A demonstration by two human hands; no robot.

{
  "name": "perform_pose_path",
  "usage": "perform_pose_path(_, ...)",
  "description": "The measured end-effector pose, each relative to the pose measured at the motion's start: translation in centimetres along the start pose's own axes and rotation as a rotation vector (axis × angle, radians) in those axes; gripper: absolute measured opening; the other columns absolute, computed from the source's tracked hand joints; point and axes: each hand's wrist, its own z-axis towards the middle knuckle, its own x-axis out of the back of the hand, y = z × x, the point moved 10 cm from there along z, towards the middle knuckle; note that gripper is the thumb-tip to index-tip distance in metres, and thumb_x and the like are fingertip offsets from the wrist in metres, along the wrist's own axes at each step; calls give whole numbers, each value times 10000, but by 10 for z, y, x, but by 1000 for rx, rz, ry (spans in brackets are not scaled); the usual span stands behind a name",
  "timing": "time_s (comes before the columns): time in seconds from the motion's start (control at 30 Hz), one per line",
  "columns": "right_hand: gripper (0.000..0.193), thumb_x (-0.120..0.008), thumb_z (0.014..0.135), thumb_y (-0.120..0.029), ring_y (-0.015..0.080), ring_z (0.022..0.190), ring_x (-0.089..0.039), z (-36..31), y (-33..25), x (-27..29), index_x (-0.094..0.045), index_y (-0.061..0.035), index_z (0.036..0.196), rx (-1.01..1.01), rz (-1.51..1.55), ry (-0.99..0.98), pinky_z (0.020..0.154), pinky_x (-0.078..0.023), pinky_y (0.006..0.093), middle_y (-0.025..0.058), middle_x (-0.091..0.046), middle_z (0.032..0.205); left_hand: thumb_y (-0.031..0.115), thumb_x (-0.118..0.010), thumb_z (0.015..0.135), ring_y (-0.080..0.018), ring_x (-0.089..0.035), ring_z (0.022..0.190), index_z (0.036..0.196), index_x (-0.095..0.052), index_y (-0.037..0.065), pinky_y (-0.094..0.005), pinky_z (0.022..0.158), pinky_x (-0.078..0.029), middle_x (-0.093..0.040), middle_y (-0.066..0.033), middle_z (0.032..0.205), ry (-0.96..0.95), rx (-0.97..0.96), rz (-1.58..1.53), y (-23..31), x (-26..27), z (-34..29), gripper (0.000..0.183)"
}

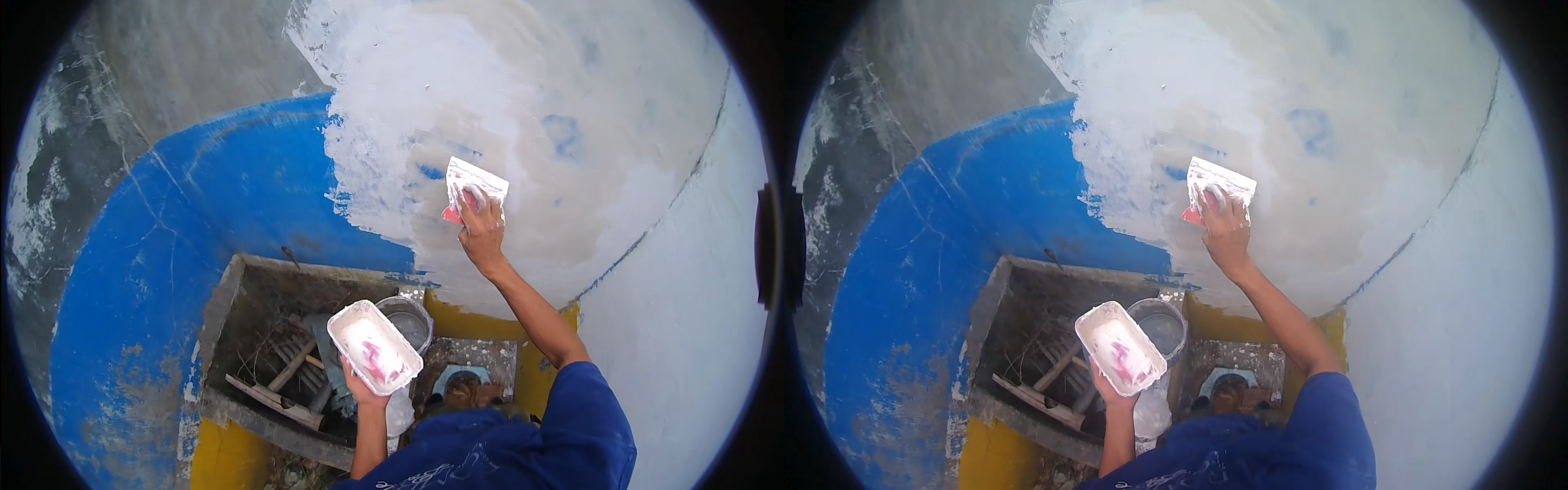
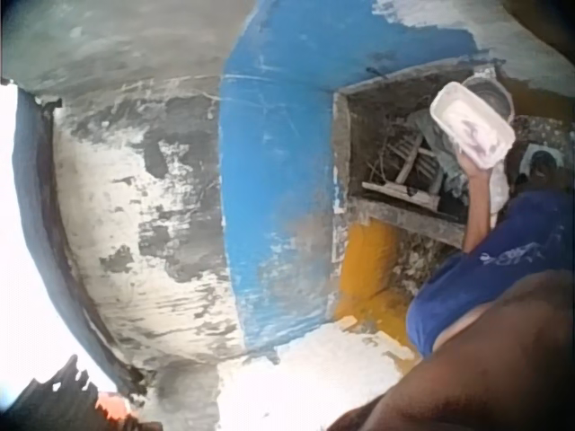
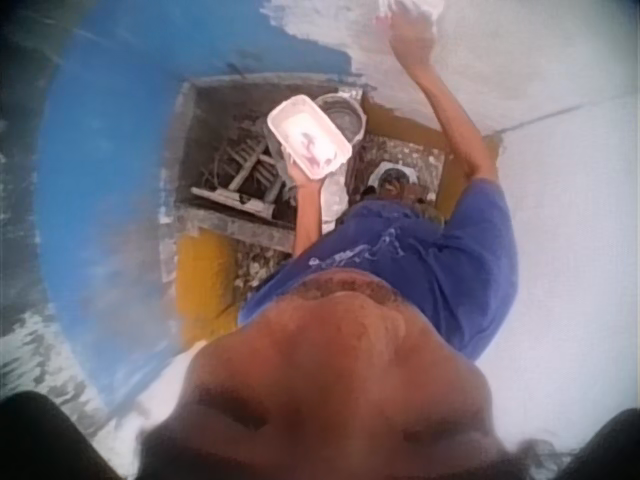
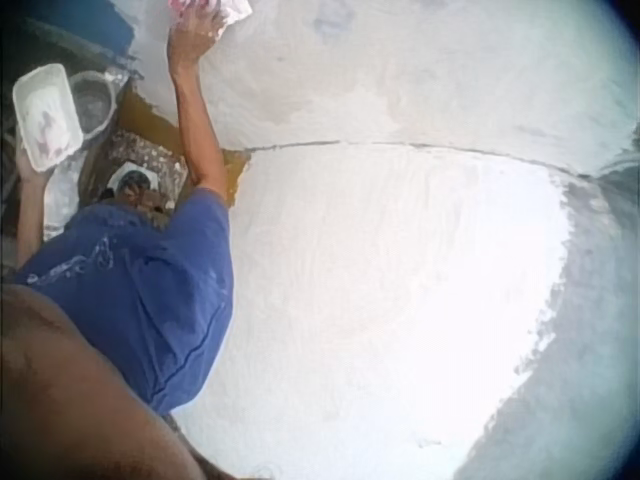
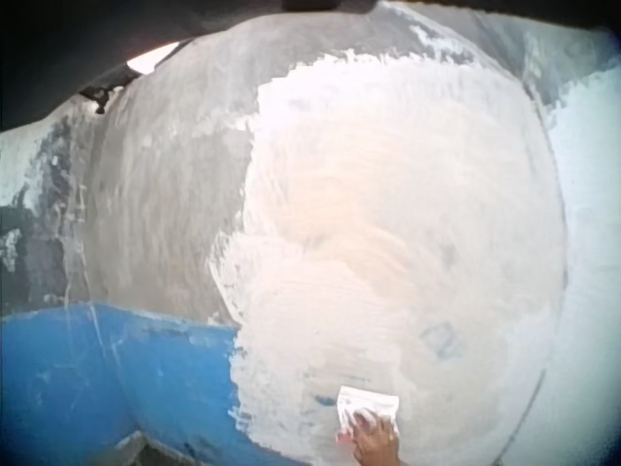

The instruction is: The person applies wall putty to a damaged or uneven wall surface using a putty knife, spreading it in multiple strokes to cover the area.

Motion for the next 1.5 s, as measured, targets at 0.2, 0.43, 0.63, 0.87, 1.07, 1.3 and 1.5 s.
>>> perform_pose_path(0.2,571,-599,725,-4,297,1095,-540,17,20,-13,-597,-144,1279,28,-124,74,912,-445,442,117,-539,1256,545,-348,958,-328,-488,1238,1398,-437,141,-565,1031,-380,-510,-84,1349,-17,11,15,-6,-14,1,604)
perform_pose_path(0.43,519,-604,766,-32,277,1143,-544,-92,3,-73,-593,-156,1270,127,-11,-249,915,-461,443,91,-533,1308,550,-337,963,-338,-465,1266,1420,-414,135,-569,1046,-366,-483,-96,1386,-42,41,14,-10,-11,3,622)
perform_pose_path(0.63,657,-602,634,57,331,1078,-517,-8,10,32,-630,-169,1250,9,3,-16,867,-454,433,120,-535,1236,552,-347,960,-346,-461,1267,1421,-413,133,-575,1049,-359,-480,-102,1388,-54,42,-10,-8,-12,4,626)
perform_pose_path(0.87,611,-603,660,70,310,1030,-515,84,-4,66,-621,-133,1236,48,-123,121,828,-478,408,112,-524,1252,565,-356,953,-355,-461,1268,1426,-404,134,-583,1033,-375,-483,-104,1378,-69,69,1,-14,-16,5,642)
perform_pose_path(1.07,586,-619,701,27,333,1105,-525,-29,-14,-39,-591,-112,1270,19,1,-176,905,-470,416,121,-544,1256,566,-352,952,-358,-476,1250,1421,-411,135,-586,1018,-392,-488,-102,1374,-42,56,15,-16,-17,5,639)
perform_pose_path(1.3,631,-597,662,46,328,1090,-527,6,-24,-6,-600,-133,1267,-1,77,-84,888,-466,417,106,-532,1260,542,-353,959,-341,-481,1248,1411,-419,132,-568,1030,-385,-494,-97,1369,-27,-32,30,3,-9,2,613)
perform_pose_path(1.5,507,-578,789,-49,312,1139,-535,14,-4,-51,-573,-130,1289,73,-85,-54,927,-456,441,118,-522,1306,539,-354,961,-332,-478,1251,1412,-418,133,-566,1035,-380,-493,-94,1371,-37,39,14,-17,-13,3,610)
